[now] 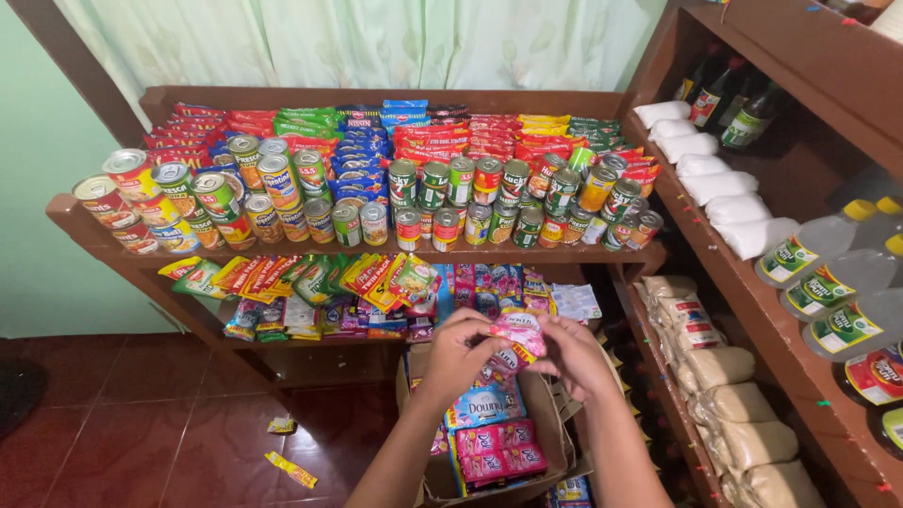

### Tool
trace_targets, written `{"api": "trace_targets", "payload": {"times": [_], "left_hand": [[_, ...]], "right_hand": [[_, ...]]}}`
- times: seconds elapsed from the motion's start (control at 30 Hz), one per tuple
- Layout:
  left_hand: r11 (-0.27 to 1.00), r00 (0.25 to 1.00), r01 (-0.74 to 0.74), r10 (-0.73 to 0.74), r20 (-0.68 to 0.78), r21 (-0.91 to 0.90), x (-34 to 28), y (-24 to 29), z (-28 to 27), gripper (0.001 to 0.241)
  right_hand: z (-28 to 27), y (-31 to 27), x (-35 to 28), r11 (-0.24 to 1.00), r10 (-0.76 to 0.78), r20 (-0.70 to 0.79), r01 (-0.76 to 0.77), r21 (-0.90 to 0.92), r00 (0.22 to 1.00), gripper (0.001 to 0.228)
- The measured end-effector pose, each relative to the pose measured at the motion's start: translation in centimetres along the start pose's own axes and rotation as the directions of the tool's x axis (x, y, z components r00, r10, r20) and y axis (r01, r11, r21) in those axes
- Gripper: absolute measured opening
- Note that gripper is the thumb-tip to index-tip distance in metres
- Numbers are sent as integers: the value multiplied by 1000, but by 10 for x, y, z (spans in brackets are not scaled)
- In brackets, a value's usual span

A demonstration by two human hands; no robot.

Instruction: Organizing laundry detergent sachets into a box while sitting on a chair in a small retail store.

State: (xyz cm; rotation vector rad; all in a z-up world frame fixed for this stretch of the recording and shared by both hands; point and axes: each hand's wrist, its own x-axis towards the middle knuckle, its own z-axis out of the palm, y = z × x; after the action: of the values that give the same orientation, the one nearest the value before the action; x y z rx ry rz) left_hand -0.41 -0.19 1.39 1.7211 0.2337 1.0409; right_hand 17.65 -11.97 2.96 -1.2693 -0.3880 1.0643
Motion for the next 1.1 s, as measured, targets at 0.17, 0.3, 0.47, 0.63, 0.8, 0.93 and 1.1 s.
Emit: {"api": "trace_targets", "payload": {"times": [0.17, 0.3, 0.47, 0.63, 0.8, 0.93, 1.1], "left_hand": [[990, 976, 142, -140, -165, -1, 4, 26, 4, 12], [909, 932, 292, -340, -123, -299, 4, 21, 6, 13], [953, 949, 175, -230, -217, -246, -3, 15, 7, 17], [998, 935, -7, 30, -352, 65, -7, 15, 3, 26], [986, 968, -54, 13, -249, -156, -4, 29, -7, 30], [985, 988, -131, 121, -93, -114, -2, 47, -23, 33], [992, 993, -111, 113, -28, 67, -4, 29, -21, 17]], "right_hand": [[-48, 69, 41, 943, -46, -17, 38, -332, 999, 17], [-8, 36, -8, 831, -460, 147, 483, -275, 875, 19], [11, 34, -27, 817, -437, 218, 487, -309, 873, 24], [30, 20, -40, 615, -620, 237, 651, -445, 748, 20], [28, 8, -38, 631, -580, 255, 625, -461, 774, 18], [26, 8, -33, 561, -608, 317, 677, -476, 727, 16], [27, -2, -32, 539, -587, 341, 669, -512, 734, 15]]}}
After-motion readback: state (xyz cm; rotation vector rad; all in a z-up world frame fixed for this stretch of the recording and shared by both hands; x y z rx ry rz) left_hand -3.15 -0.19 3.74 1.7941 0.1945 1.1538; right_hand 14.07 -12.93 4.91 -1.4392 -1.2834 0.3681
